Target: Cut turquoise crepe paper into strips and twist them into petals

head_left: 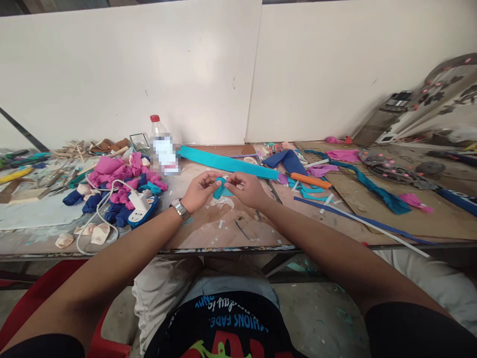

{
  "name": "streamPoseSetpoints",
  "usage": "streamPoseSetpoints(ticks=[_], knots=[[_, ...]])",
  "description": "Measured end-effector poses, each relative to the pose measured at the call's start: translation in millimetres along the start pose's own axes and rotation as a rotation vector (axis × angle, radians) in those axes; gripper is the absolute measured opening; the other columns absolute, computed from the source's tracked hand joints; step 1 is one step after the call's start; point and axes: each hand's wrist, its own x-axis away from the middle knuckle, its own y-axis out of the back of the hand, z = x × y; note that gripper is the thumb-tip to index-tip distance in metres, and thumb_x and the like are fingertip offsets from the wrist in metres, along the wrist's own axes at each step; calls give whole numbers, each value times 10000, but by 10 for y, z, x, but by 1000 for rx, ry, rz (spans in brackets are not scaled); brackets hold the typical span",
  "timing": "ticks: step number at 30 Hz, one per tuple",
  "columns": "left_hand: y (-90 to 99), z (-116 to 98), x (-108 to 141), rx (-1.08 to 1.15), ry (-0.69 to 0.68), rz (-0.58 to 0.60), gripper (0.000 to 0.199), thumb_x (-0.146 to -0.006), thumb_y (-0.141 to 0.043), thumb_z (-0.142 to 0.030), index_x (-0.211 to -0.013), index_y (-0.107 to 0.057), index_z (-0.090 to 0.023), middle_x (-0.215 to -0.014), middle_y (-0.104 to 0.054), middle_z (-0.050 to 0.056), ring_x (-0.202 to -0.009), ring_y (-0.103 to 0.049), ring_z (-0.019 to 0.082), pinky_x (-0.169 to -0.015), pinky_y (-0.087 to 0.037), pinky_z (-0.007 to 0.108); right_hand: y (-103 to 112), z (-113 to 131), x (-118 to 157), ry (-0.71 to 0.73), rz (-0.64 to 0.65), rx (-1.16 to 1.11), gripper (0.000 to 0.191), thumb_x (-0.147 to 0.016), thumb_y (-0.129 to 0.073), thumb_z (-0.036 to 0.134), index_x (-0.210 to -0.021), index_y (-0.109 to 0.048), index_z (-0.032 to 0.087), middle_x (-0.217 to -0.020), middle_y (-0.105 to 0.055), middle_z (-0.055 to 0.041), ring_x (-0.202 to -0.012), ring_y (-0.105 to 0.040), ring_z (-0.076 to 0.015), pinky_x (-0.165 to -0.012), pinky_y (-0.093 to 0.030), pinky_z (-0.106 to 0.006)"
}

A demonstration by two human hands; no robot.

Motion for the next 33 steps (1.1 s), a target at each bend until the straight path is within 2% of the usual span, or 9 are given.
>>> streamPoseSetpoints(ticks=[8, 13, 17, 22, 26, 30, 33], knots=[[27, 34, -1, 20, 9, 23, 435, -807, -842, -487, -1089, -725, -177, -944, -775, 57, -827, -692, 160, -737, -508, 274, 5, 26, -13, -42, 10, 15, 343, -891, -672, 521, -775, -663, 198, -766, -691, -25, -705, -561, -162, -685, -437, -309], [39, 47, -2, 17, 10, 61, 449, -849, -795, -521, -1142, -748, -184, -872, -757, 53, -907, -704, 198, -827, -537, 321, -3, 9, -16, -101, 9, -11, 431, -847, -702, 614, -754, -654, 196, -748, -675, -20, -692, -552, -158, -669, -427, -309], [55, 76, -5, 11, 7, 76, 434, -880, -768, -505, -1176, -749, -188, -957, -762, 70, -983, -697, 209, -907, -525, 337, -3, 10, -18, -137, -8, -11, 476, -799, -733, 656, -735, -630, 195, -741, -660, -19, -684, -539, -154, -656, -419, -309], [71, 113, -5, 3, 21, 101, 430, -923, -714, -493, -1225, -732, -188, -1028, -754, 88, -1031, -675, 215, -926, -514, 331, 4, 24, -19, -135, -21, -20, 499, -776, -755, 667, -706, -587, 202, -725, -630, -10, -683, -518, -151, -656, -414, -310], [56, 94, 7, 19, 51, 97, 426, -921, -711, -508, -1223, -716, -207, -1080, -729, 77, -955, -661, 178, -843, -516, 291, -1, 27, -14, -108, -12, -81, 464, -788, -771, 639, -782, -602, 208, -743, -593, 5, -690, -509, -145, -661, -423, -303], [38, 58, 31, 10, 88, 73, 477, -903, -720, -540, -1260, -662, -230, -1056, -717, 52, -781, -619, 129, -670, -474, 242, -7, 16, -10, -53, 19, -151, 473, -791, -786, 627, -1002, -655, 225, -788, -563, 13, -731, -518, -151, -680, -445, -299], [36, 41, 43, -21, 111, 93, 502, -910, -699, -561, -1292, -635, -242, -1003, -716, 36, -697, -584, 110, -610, -442, 231, 1, 0, -12, -9, 62, -143, 508, -803, -783, 627, -1115, -684, 239, -861, -584, -5, -743, -532, -153, -699, -465, -309]])
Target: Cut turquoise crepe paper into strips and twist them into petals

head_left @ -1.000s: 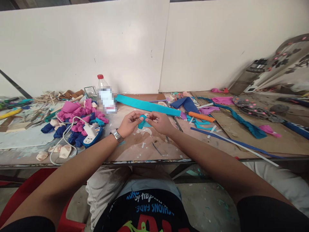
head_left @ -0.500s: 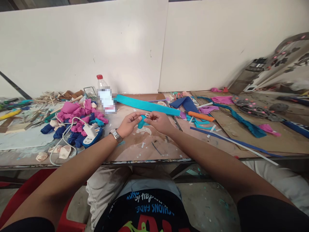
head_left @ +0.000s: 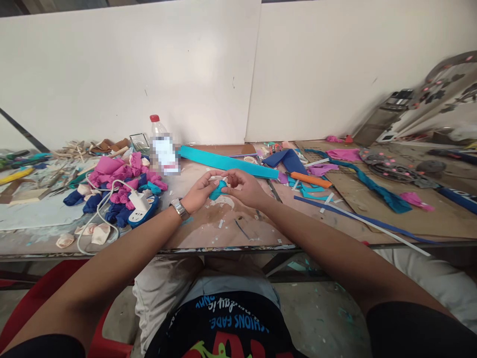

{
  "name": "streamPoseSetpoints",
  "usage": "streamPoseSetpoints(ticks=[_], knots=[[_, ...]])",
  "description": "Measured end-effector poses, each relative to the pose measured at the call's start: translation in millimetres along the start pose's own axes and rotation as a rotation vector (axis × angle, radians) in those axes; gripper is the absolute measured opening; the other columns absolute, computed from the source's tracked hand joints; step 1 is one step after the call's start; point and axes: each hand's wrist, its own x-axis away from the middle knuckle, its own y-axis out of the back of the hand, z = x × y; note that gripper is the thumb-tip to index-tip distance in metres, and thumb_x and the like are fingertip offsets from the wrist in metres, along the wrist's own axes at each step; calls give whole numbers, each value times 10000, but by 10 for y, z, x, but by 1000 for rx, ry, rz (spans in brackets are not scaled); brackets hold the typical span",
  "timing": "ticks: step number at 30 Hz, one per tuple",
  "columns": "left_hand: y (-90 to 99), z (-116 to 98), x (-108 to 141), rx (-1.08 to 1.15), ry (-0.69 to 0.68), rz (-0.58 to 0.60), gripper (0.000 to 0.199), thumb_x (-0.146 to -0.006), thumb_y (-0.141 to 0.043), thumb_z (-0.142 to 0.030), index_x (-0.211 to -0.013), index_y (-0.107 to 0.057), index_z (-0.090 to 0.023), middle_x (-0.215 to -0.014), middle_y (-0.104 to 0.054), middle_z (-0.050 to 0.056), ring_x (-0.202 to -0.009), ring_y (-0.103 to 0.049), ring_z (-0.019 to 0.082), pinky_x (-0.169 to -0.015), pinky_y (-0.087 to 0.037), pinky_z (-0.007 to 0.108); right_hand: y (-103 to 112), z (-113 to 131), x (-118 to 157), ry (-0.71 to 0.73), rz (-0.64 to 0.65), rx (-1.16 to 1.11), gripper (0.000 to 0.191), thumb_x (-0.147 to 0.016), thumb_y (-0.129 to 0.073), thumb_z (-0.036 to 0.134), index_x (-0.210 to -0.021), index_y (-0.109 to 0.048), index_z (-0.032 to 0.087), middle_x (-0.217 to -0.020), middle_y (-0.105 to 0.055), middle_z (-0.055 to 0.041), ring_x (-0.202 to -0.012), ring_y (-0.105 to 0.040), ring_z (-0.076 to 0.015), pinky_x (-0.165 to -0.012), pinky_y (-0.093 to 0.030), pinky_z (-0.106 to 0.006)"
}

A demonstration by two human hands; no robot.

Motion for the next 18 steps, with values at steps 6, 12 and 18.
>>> streamPoseSetpoints(ticks=[6, 12, 18], knots=[[-30, -58, -2, 19, -40, 82, 540, -892, -727, -556, -1322, -615, -250, -1156, -722, 68, -1056, -676, 203, -913, -525, 327, 25, -6, -10, 97, 109, 67, 466, -841, -755, 620, -1104, -746, 235, -971, -627, -52, -756, -571, -162, -751, -501, -343], [-36, -41, -5, 42, -22, 79, 495, -917, -705, -538, -1313, -620, -253, -1243, -710, 75, -1148, -663, 220, -985, -510, 348, 35, 0, -3, 98, 101, 107, 431, -883, -708, 614, -1062, -735, 223, -967, -641, -58, -777, -587, -172, -772, -501, -349], [50, -3, -31, -40, -148, -117, 322, -910, -720, -495, -1070, -705, -216, -1121, -713, 62, -1068, -649, 194, -938, -508, 323, 46, -21, -9, 18, -46, 102, 398, -896, -702, 580, -1078, -724, 226, -941, -655, -43, -767, -568, -167, -754, -475, -336]])
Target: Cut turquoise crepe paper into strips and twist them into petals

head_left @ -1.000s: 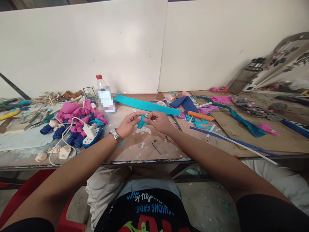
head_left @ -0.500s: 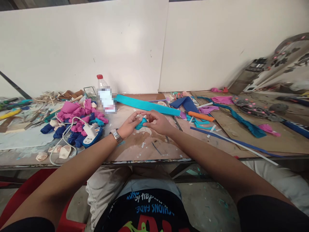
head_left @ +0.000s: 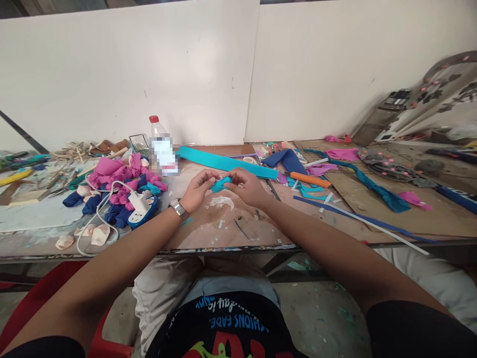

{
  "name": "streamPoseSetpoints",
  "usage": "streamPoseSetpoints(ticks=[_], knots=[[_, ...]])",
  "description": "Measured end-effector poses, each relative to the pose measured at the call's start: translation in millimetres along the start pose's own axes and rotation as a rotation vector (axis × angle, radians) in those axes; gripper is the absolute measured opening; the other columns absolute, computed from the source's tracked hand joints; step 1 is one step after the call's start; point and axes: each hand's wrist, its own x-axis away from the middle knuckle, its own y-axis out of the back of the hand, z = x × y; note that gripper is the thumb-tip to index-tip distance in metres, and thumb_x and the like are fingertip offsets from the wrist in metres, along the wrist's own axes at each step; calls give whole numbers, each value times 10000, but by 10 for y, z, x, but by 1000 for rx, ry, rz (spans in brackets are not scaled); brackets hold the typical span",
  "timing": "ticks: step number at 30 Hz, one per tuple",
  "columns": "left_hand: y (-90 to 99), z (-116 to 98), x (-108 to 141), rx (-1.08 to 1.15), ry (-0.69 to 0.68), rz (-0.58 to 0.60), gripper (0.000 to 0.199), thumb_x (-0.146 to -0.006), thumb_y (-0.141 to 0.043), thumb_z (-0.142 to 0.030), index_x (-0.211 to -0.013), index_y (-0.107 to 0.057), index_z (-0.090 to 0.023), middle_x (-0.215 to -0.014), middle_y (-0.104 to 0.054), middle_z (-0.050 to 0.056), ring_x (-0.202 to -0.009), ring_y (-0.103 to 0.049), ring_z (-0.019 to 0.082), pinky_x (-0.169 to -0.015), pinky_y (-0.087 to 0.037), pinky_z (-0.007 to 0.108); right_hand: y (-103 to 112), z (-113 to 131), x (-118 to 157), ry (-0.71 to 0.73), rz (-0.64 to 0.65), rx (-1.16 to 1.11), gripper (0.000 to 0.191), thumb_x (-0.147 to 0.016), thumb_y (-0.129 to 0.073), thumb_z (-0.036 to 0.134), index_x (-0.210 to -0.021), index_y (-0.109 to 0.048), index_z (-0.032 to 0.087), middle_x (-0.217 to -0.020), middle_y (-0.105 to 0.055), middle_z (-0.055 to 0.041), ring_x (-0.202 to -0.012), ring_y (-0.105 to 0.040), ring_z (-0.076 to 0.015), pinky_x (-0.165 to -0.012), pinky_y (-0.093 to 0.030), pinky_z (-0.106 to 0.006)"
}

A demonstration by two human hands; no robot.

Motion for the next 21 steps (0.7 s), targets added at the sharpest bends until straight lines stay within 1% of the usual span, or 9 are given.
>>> streamPoseSetpoints(ticks=[2, 4, 7, 9, 11, 15, 17, 19, 21], knots=[[2, -34, -4, -42, -27, -17, 327, -877, -756, -492, -1029, -716, -205, -1073, -724, 65, -981, -657, 189, -876, -520, 322, -4, -18, -9, -43, -38, -27, 400, -895, -696, 582, -1072, -720, 224, -945, -671, -44, -783, -575, -172, -754, -474, -334], [-17, -67, -2, -58, -50, 2, 339, -839, -799, -474, -1022, -726, -198, -1044, -737, 66, -903, -662, 180, -830, -522, 324, -5, -32, -19, -86, -59, -66, 414, -899, -679, 595, -1069, -715, 219, -968, -691, -48, -791, -582, -172, -753, -475, -333], [-53, -82, 2, -35, -62, 17, 350, -802, -837, -443, -1025, -730, -196, -1015, -741, 59, -851, -669, 168, -805, -520, 324, -3, -43, -31, -145, -80, -96, 449, -889, -678, 617, -1067, -716, 206, -943, -704, -44, -772, -582, -167, -730, -469, -326], [-63, -74, 0, -26, -57, -6, 332, -790, -846, -432, -977, -719, -188, -955, -728, 44, -808, -655, 152, -774, -511, 310, -5, -48, -35, -163, -93, -107, 475, -869, -694, 635, -1061, -718, 201, -909, -703, -40, -755, -581, -167, -716, -468, -325], [-57, -66, -5, -26, -52, -25, 313, -783, -846, -422, -916, -700, -180, -887, -704, 30, -775, -634, 140, -746, -502, 297, -10, -56, -36, -163, -96, -124, 492, -855, -702, 653, -1051, -719, 201, -915, -709, -46, -762, -588, -172, -727, -477, -334], [-25, -79, -12, -46, -58, -35, 263, -794, -814, -396, -862, -684, -177, -847, -675, 24, -780, -621, 148, -770, -511, 311, -20, -71, -33, -159, -97, -150, 498, -851, -697, 673, -1039, -717, 212, -960, -721, -59, -792, -601, -182, -755, -494, -346], [-16, -96, -10, -75, -70, -52, 236, -805, -793, -382, -862, -680, -182, -854, -661, 25, -806, -613, 157, -786, -513, 315, -18, -70, -31, -150, -100, -134, 490, -852, -700, 662, -1039, -719, 210, -948, -714, -54, -787, -593, -176, -748, -486, -337], [-19, -117, -2, -115, -89, -65, 227, -814, -782, -374, -911, -687, -192, -913, -657, 37, -873, -607, 174, -796, -514, 312, -13, -62, -27, -138, -99, -103, 477, -850, -711, 643, -1033, -724, 203, -894, -692, -40, -757, -569, -164, -721, -465, -321], [-31, -137, 8, -152, -110, -47, 235, -823, -779, -379, -957, -699, -203, -1001, -646, 59, -951, -600, 193, -801, -520, 311, -8, -49, -21, -139, -90, -78, 463, -844, -723, 626, -1021, -725, 199, -838, -668, -23, -723, -539, -153, -687, -442, -308]])
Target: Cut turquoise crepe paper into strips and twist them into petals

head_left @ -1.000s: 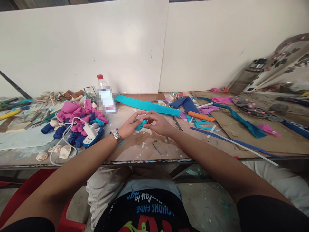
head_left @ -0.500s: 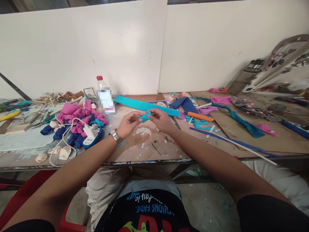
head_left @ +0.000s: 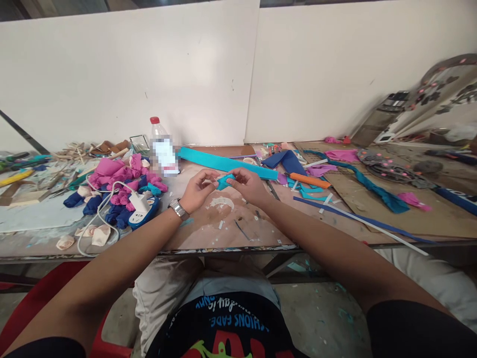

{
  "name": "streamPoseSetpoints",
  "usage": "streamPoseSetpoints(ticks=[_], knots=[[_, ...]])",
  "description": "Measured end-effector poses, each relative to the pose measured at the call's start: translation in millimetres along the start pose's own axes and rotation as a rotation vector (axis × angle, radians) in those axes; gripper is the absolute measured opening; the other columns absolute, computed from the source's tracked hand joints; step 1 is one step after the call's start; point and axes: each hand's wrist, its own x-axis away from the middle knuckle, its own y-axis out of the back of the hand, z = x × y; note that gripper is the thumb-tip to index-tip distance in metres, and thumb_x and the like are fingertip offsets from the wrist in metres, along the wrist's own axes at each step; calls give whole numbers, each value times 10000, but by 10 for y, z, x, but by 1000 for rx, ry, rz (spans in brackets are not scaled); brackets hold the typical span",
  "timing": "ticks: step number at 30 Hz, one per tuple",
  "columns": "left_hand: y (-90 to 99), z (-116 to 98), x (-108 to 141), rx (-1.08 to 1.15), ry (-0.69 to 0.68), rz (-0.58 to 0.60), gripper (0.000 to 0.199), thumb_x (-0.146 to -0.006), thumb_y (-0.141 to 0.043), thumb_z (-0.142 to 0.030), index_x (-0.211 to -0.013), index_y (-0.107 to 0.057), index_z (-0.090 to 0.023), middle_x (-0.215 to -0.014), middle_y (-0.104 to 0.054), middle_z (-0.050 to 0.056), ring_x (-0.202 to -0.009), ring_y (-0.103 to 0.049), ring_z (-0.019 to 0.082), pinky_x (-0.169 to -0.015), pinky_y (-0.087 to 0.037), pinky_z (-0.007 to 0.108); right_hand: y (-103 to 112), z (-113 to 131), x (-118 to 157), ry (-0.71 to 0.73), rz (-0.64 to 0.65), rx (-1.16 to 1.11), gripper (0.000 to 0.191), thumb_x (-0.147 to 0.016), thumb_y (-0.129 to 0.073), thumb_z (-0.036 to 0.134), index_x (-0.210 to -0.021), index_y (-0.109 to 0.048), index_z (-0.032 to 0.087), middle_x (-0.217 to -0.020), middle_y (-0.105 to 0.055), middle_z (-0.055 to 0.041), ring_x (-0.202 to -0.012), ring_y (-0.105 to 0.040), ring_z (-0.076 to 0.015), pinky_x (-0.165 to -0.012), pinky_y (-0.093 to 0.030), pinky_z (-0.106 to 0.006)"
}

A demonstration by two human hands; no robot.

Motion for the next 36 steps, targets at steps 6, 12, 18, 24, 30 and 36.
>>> streamPoseSetpoints(ticks=[6, 12, 18, 24, 30, 36], knots=[[-33, -28, 23, -47, -28, 104, 187, -849, -764, -352, -860, -668, -192, -1018, -579, 71, -967, -572, 191, -760, -502, 277, 1, 25, 18, -26, 10, 0, 444, -840, -728, 605, -1001, -721, 191, -823, -653, -19, -725, -525, -151, -669, -428, -301], [-37, -3, 29, -18, -6, 57, 252, -834, -784, -341, -1013, -659, -216, -1037, -589, 58, -986, -571, 187, -801, -515, 289, -2, 44, 13, -5, -9, 24, 452, -823, -734, 629, -961, -716, 200, -788, -630, -10, -706, -503, -148, -660, -417, -305], [-33, -9, 23, -105, -43, 104, 181, -882, -738, -370, -897, -688, -197, -1045, -590, 83, -996, -580, 195, -786, -525, 281, -11, 41, 15, -29, -1, -1, 459, -812, -747, 628, -949, -722, 191, -782, -624, -11, -704, -502, -148, -650, -407, -301], [-25, 42, 18, -85, -35, 66, 209, -884, -743, -380, -898, -668, -186, -995, -594, 61, -928, -591, 169, -774, -517, 275, 2, 14, -15, -53, -66, -40, 516, -794, -740, 679, -968, -712, 194, -748, -583, 3, -683, -498, -145, -641, -410, -300], [-32, 80, -5, 95, 40, 3, 384, -866, -772, -493, -1051, -622, -191, -1011, -666, 52, -855, -625, 144, -783, -521, 290, -4, 35, 10, 9, -12, -6, 454, -803, -774, 611, -1002, -720, 206, -768, -597, 1, -697, -513, -147, -664, -424, -305], [-21, 78, -8, 32, 38, -2, 358, -856, -774, -499, -878, -646, -165, -811, -643, 18, -734, -581, 125, -712, -479, 271, -4, 21, 11, 18, -14, -18, 438, -837, -742, 609, -1009, -724, 206, -847, -644, -25, -740, -547, -159, -708, -449, -320]])
